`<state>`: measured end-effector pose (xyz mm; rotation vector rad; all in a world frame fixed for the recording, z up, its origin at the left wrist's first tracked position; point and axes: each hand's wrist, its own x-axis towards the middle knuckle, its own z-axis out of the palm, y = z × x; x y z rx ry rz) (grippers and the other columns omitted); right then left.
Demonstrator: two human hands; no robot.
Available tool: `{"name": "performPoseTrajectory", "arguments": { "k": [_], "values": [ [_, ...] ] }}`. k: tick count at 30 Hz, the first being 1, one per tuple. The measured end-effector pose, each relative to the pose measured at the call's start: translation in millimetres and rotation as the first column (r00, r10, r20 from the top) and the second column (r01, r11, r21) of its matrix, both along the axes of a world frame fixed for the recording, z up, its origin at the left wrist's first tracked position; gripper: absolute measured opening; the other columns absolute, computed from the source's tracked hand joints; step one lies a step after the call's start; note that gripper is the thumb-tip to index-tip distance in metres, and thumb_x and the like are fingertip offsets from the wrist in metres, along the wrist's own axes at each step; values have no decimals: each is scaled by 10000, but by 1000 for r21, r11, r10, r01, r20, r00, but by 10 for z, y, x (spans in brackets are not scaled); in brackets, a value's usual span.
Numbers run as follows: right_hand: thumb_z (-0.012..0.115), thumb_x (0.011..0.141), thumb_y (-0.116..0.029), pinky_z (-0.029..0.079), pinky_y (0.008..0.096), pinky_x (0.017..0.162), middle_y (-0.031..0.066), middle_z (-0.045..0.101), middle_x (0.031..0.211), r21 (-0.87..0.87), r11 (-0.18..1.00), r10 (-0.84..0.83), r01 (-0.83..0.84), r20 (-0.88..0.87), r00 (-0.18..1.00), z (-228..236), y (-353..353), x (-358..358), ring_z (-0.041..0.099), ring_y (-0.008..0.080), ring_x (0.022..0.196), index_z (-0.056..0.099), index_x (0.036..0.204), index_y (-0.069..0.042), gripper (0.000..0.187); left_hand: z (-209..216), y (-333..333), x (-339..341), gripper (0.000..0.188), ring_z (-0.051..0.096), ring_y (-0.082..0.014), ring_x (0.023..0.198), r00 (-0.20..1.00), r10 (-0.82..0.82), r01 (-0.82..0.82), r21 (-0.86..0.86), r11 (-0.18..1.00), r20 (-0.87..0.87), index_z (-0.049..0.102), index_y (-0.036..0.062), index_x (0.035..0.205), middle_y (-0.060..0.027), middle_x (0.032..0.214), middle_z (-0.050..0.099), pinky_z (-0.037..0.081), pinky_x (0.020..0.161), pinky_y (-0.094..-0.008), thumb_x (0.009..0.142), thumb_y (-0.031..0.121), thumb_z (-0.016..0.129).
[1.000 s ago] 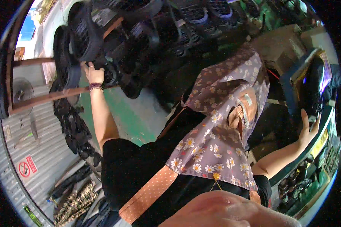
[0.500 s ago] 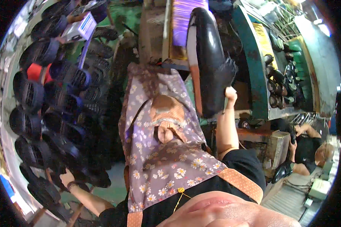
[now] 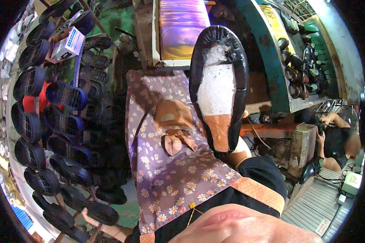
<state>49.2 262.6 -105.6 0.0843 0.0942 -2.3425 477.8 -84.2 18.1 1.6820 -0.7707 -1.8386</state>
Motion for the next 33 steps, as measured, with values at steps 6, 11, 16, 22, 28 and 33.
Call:
{"name": "performPoseTrajectory", "arguments": {
  "k": [6,11,16,22,28,33],
  "values": [
    [784,559,-322,460,418,991,197,588,1248,72,997,-16,20,-49,999,31,61,67,605,317,1099,469,1319,53,904,-686,226,-220,698,512,-332,1183,796,-320,388,27,921,-513,412,-11,1372,-165,1353,483,391,1030,-507,851,424,576],
    [802,549,-336,449,412,1000,186,593,1247,290,947,-64,141,-261,963,366,422,-4,603,306,1106,485,1310,49,910,-144,341,-1839,783,247,-366,1406,350,-894,634,-632,445,-279,213,-61,1454,-205,1531,227,177,1168,-501,922,434,505],
    [820,539,-350,438,406,1009,174,598,1247,477,800,-83,362,-511,856,667,668,83,600,295,1114,502,1301,45,915,267,514,-3171,637,253,-326,1325,159,-899,512,-744,429,-408,221,-18,1415,-178,1457,246,198,1105,-477,933,271,521],
    [842,528,-367,425,398,1020,160,604,1246,551,604,140,575,-784,605,944,591,411,597,281,1123,521,1290,39,922,-409,713,-3771,566,540,-329,1122,682,-610,281,-914,-291,404,393,12,1353,-162,1301,520,394,1000,-473,841,108,614],
    [849,585,-253,316,365,1106,200,474,1396,531,427,356,732,-843,403,1258,365,404,467,264,1289,392,1382,88,980,-155,1438,-4078,789,512,-218,1195,215,-915,341,-852,398,-341,441,-19,1341,-104,1326,529,387,1030,-358,815,512,695],
    [843,618,-218,293,349,1114,225,455,1408,437,387,385,812,-877,288,1226,175,386,449,263,1312,354,1399,107,977,-444,1407,-3850,663,545,-265,1157,220,-861,298,-809,506,-458,480,-13,1319,-138,1289,558,425,1002,-386,899,488,586]
  ]
}}
